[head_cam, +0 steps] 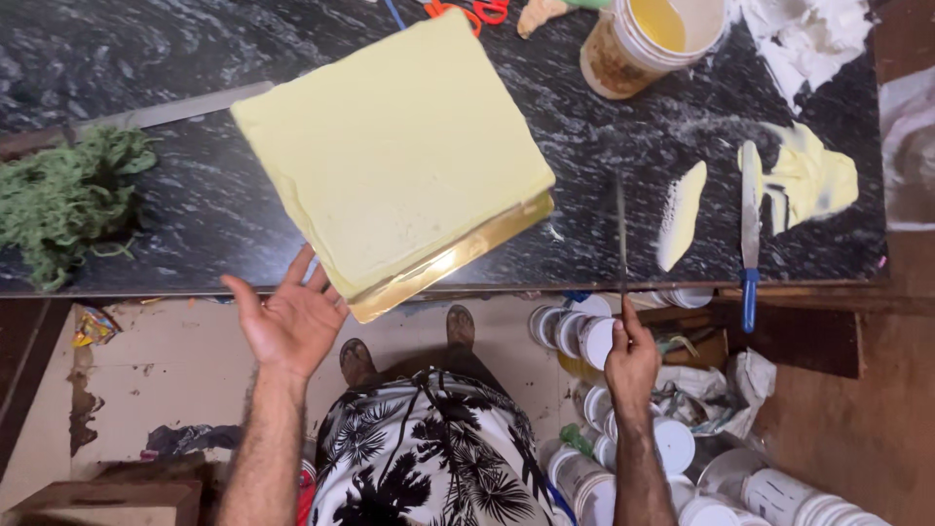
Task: The person spreads a yellow compound onto a square board using a metal spatula, smoothing the surface and scraping excess material back onto the table. They repeatedly wipe the board's edges and the table surface with a green cloth and a small wooden block to clean up residue.
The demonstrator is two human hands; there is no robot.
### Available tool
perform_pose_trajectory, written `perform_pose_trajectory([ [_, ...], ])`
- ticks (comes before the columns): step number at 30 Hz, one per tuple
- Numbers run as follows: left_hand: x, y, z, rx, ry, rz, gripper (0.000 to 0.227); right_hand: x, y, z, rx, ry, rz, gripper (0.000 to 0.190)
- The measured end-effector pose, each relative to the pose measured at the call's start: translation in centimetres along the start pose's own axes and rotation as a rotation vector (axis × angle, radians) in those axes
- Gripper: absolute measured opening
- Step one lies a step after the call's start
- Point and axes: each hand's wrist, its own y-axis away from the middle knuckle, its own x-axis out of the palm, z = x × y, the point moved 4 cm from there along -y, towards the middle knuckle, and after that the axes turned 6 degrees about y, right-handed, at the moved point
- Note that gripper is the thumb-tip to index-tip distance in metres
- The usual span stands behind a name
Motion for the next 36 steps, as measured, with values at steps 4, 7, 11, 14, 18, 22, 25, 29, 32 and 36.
perform_pose_trajectory([
  [4,0.7,0.1,-0.8,0.006,-0.053,0.042,0.141,-6.1,2.3,8.2,-0.191,-0.090,-0.001,0.043],
  [7,0.7,0.2,-0.8,0.011,-0.080,0.042,0.143,-8.1,2.7,10.8,-0.101,0.012,0.117,0.043],
  [11,0.4,0.5,-0.3,-0.009,-0.070,0.029,0.142,-8.5,2.3,12.5,-0.218,0.023,0.109,0.043],
  [14,0.5,0.4,0.2,-0.010,-0.047,0.047,0.141,-8.2,1.5,13.1,-0.296,0.038,0.106,0.041],
  [18,0.2,0.5,0.7,-0.013,0.010,0.054,0.138,-7.6,1.6,14.5,-0.358,0.060,0.198,0.042],
  [22,0.2,0.6,1.4,-0.005,0.057,0.061,0.135,-6.1,3.0,16.8,-0.412,0.080,0.376,0.049],
  [25,0.5,0.7,1.8,0.006,0.076,0.082,0.131,-4.3,4.9,19.3,-0.557,0.045,0.440,0.053],
  [29,1.3,0.9,2.9,0.012,0.139,0.096,0.124,-1.4,6.1,21.0,-0.517,0.151,0.609,0.046],
  [32,1.5,1.2,4.9,-0.040,0.157,0.029,0.117,-2.0,5.6,20.9,-0.624,-0.043,0.522,0.043],
  [36,1.3,1.6,8.0,-0.232,0.155,0.073,0.118,-5.1,2.1,16.9,-0.262,-0.204,0.401,0.043],
])
